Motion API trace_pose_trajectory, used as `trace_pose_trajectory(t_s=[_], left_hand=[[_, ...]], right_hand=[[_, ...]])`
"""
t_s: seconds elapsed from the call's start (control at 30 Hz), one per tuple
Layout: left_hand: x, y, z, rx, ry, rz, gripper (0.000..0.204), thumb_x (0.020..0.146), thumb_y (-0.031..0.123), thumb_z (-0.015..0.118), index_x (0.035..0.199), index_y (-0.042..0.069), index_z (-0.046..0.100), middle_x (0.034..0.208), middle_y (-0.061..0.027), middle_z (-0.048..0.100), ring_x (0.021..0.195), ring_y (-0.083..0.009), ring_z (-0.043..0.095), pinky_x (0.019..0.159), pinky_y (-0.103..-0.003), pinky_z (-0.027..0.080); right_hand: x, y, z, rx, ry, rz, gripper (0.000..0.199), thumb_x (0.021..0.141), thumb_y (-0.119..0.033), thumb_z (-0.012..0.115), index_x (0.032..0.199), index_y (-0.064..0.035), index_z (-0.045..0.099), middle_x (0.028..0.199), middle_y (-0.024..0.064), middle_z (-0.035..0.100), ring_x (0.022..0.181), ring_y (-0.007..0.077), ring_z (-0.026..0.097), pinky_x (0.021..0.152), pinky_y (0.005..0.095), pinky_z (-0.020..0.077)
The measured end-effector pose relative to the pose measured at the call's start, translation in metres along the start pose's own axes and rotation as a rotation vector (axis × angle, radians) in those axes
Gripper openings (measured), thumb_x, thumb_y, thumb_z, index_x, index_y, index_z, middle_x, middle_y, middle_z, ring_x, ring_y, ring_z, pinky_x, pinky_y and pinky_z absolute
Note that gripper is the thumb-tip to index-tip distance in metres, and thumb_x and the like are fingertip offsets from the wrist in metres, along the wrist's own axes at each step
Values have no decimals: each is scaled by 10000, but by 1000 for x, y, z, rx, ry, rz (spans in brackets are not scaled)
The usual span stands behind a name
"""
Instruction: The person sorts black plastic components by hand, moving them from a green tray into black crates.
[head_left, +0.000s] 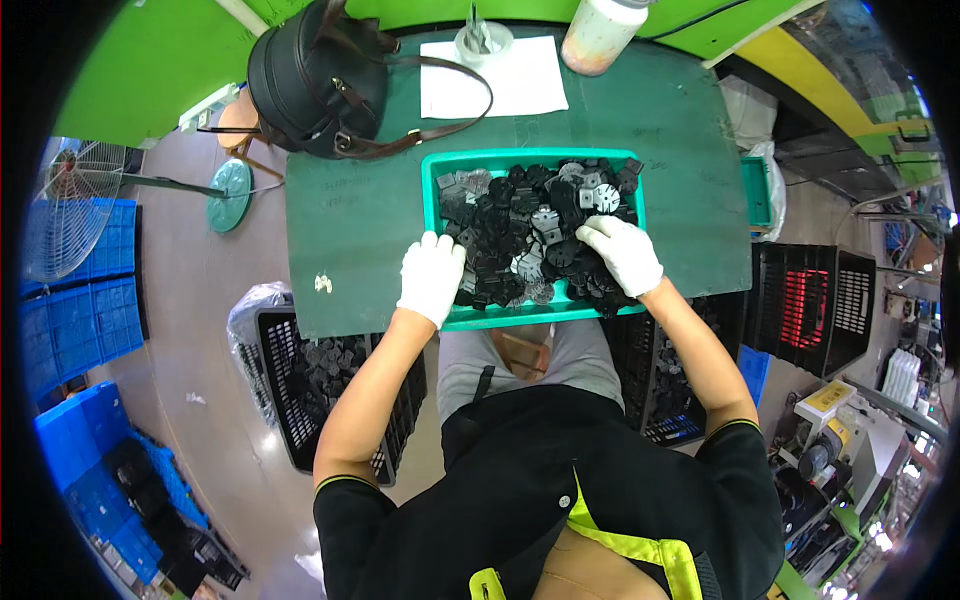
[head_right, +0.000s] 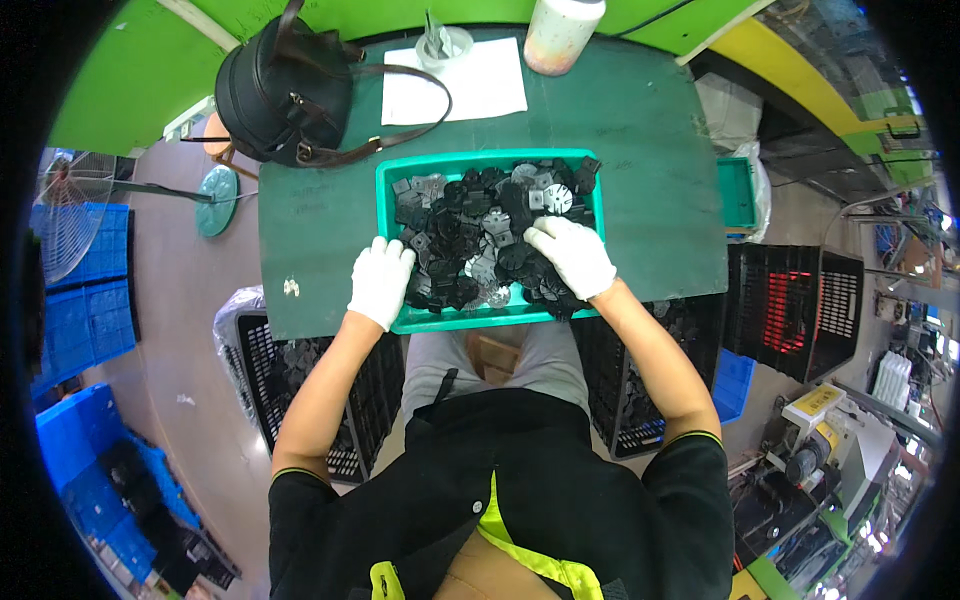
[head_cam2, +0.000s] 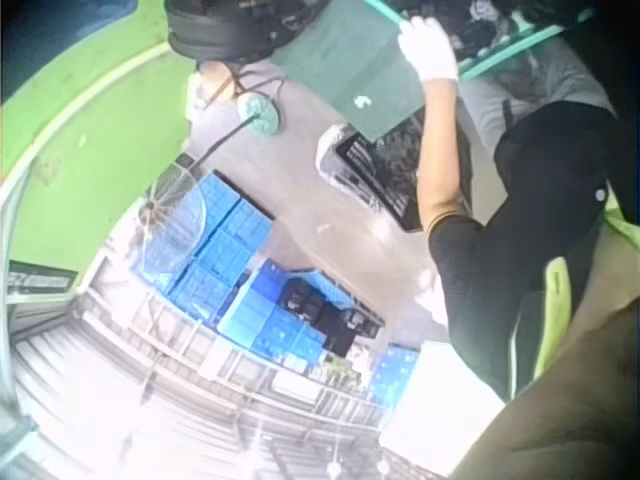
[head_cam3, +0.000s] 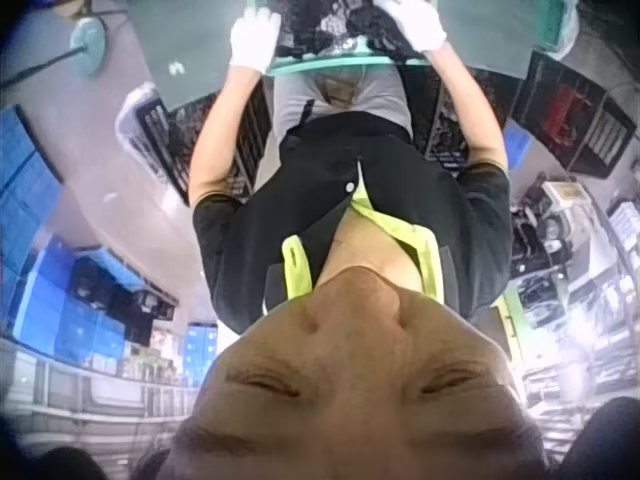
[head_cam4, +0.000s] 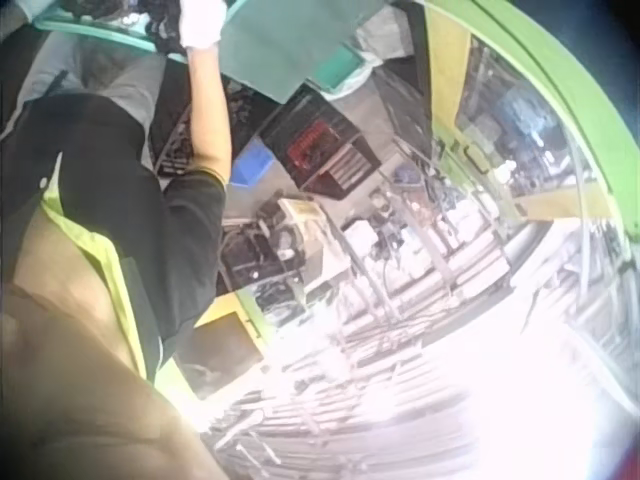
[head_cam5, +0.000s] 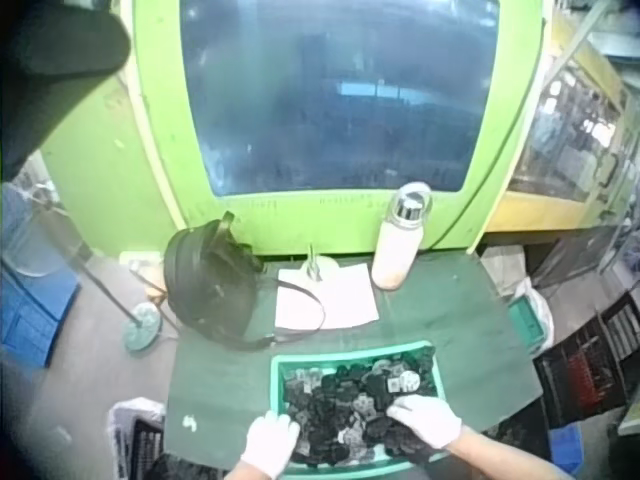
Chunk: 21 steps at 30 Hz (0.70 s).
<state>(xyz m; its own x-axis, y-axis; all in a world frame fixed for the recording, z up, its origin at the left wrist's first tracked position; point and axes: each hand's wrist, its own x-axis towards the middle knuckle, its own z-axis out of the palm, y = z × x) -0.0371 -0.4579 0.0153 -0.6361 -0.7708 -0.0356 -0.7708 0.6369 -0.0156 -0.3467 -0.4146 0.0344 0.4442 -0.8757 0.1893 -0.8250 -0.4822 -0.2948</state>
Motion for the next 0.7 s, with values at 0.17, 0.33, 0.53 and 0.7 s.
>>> trace_pose_trajectory(t_s=[0.17,0.33,0.53,0.7], left_hand=[[6,1,-2,157,-76,72,101,755,137,547,841,87,564,809,-57,546,827,-233,542,643,-340,470],[7,5,-20,249,-62,108,100,741,136,556,827,84,562,771,-54,542,802,-231,551,602,-341,477],[-10,0,-30,52,17,56,95,739,151,617,805,104,570,761,-55,538,801,-255,551,662,-374,484],[-26,-12,-26,-375,198,4,109,787,122,642,870,55,622,799,-82,612,796,-241,585,681,-345,470]], right_hand=[[10,-9,-3,110,79,-100,260,784,-116,530,1033,-102,605,1021,77,612,871,262,615,735,349,508],[13,-14,-8,297,282,15,225,720,-3,611,929,-68,661,964,79,634,788,237,620,674,322,515],[14,-15,8,330,449,27,128,777,-63,651,894,-49,700,858,62,665,820,197,576,733,303,466],[10,-30,31,399,508,92,135,763,-89,679,893,-65,704,865,54,670,830,202,606,738,311,478]])
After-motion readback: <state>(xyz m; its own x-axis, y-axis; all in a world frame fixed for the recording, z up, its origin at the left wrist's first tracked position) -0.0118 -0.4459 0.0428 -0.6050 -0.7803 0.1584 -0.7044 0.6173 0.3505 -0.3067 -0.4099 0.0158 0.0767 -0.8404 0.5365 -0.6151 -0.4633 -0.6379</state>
